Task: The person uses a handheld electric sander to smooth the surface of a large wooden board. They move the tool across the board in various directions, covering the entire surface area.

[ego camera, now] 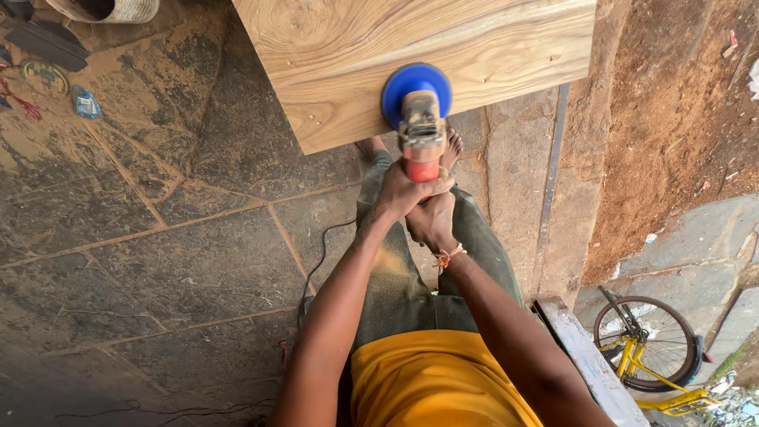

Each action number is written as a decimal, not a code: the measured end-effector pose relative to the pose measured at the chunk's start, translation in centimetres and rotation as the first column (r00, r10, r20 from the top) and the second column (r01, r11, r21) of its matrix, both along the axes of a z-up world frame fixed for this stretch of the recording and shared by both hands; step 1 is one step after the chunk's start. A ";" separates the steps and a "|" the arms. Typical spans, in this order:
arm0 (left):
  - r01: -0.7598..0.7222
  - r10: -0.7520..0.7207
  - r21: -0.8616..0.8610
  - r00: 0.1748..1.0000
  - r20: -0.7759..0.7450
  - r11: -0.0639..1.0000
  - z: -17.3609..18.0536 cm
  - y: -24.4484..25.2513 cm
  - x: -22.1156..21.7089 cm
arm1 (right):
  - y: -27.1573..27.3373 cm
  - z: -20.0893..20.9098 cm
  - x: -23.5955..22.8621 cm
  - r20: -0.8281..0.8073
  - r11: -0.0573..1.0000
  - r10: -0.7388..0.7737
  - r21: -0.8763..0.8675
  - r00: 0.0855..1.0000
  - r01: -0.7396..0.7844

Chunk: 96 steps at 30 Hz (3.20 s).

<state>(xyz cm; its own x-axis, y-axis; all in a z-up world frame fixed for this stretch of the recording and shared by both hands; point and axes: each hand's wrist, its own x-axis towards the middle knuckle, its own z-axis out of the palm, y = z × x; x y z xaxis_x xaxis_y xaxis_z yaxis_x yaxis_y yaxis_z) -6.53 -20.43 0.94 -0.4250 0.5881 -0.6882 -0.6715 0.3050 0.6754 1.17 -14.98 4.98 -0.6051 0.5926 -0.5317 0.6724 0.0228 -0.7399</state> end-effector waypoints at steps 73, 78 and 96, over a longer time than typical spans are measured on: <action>-0.496 0.431 0.135 0.837 0.337 0.858 -1.4 -0.4 5.2 | 2.6 -3.0 0.8 -0.232 0.867 0.398 -0.222 0.888 -0.446; -0.435 0.423 0.128 0.899 0.112 0.891 -0.7 3.4 4.4 | 6.4 -2.0 1.4 -0.061 0.732 -0.333 -0.645 0.941 0.218; -0.615 0.616 -0.031 0.785 0.063 0.788 -1.8 -3.6 2.8 | 2.6 -6.2 2.2 -0.041 0.818 0.573 -0.034 0.819 -0.574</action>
<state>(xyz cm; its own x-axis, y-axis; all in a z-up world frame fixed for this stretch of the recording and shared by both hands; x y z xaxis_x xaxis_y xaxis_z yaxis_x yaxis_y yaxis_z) -3.72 -24.04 -0.88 -0.6486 0.2112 -0.7312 -0.7611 -0.1830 0.6223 3.40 -12.38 -1.25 -0.8429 0.1106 -0.5266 0.5272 0.3657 -0.7670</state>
